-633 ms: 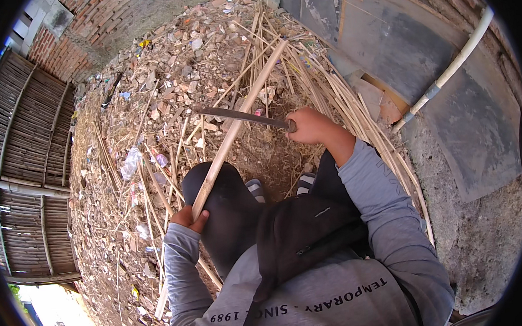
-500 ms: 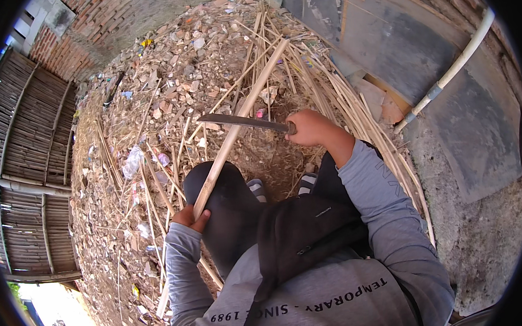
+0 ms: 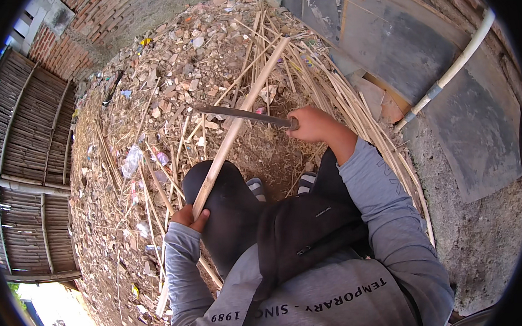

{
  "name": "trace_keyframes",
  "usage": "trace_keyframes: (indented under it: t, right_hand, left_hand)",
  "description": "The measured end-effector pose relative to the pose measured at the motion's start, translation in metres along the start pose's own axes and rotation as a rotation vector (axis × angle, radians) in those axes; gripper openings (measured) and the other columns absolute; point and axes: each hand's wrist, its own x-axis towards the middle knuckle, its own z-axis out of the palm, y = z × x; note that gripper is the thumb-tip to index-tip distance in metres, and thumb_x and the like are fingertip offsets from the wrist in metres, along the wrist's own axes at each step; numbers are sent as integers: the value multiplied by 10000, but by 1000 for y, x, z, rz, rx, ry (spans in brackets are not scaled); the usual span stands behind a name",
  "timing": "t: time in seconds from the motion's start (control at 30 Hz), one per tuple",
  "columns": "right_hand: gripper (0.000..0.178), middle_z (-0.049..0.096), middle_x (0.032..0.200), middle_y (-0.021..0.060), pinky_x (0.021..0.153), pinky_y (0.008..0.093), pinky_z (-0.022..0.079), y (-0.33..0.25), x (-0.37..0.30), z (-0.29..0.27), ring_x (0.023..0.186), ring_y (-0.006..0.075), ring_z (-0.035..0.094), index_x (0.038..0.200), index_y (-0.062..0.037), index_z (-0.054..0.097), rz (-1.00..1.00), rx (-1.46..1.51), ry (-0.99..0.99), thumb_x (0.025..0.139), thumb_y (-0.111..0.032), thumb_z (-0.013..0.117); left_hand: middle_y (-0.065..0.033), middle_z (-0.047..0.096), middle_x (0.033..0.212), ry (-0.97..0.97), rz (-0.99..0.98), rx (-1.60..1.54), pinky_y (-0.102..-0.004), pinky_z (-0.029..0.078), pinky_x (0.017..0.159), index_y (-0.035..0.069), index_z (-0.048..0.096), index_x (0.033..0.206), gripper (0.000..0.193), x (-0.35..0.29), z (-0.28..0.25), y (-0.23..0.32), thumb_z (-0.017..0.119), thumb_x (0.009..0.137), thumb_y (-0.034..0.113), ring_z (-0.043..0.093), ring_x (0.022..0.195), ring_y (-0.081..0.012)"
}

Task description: The person uses a knife to shave the edges of a bamboo strip while holding the strip by hand.

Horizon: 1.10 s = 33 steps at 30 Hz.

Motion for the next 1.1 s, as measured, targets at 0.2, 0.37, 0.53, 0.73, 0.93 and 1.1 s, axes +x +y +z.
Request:
trace_keyframes:
  t: [0.2,0.37,0.53,0.73,0.93,1.1]
  right_hand:
    - [255,671,824,158,716,462,507,2,2,-4,824,357,655,904,-96,694,1,-27,9,772,-313,722]
    - [279,668,829,164,718,461,504,8,5,5,825,360,652,897,-83,685,-36,-1,-4,776,-330,734]
    - [295,664,833,171,723,460,503,6,3,3,829,367,649,890,-71,673,-21,3,-13,778,-336,737]
    - [309,665,842,177,738,461,502,5,3,0,843,373,646,903,-62,672,-47,-12,-13,775,-335,739]
    - [326,668,854,180,753,460,505,5,2,-1,862,373,648,921,-57,675,-46,-16,-6,773,-340,742]
    - [349,669,860,182,758,457,506,6,2,0,866,373,649,934,-54,674,-49,-2,-20,768,-352,750]
  left_hand:
    - [-172,664,756,-47,-72,-19,-398,488,674,-27,655,967,497,-1,-7,12,714,842,451,651,713,-283]
    - [-173,663,757,-46,-68,-88,-396,488,676,-31,653,972,503,-5,-10,20,714,846,452,649,715,-273]
    - [-175,663,766,-50,-72,-142,-393,486,681,-36,654,990,515,-5,-10,21,714,849,455,645,721,-272]
    - [-106,640,699,-9,-27,-189,-348,469,617,-33,655,951,432,-7,-10,24,741,854,379,591,648,-176]
    - [-141,670,779,-49,-72,-250,-372,484,689,-41,658,1014,470,-8,-10,24,723,855,396,634,730,-222]
    - [-126,669,777,-63,-66,-263,-363,479,678,-36,655,1009,458,-7,-10,21,725,857,391,622,727,-201]
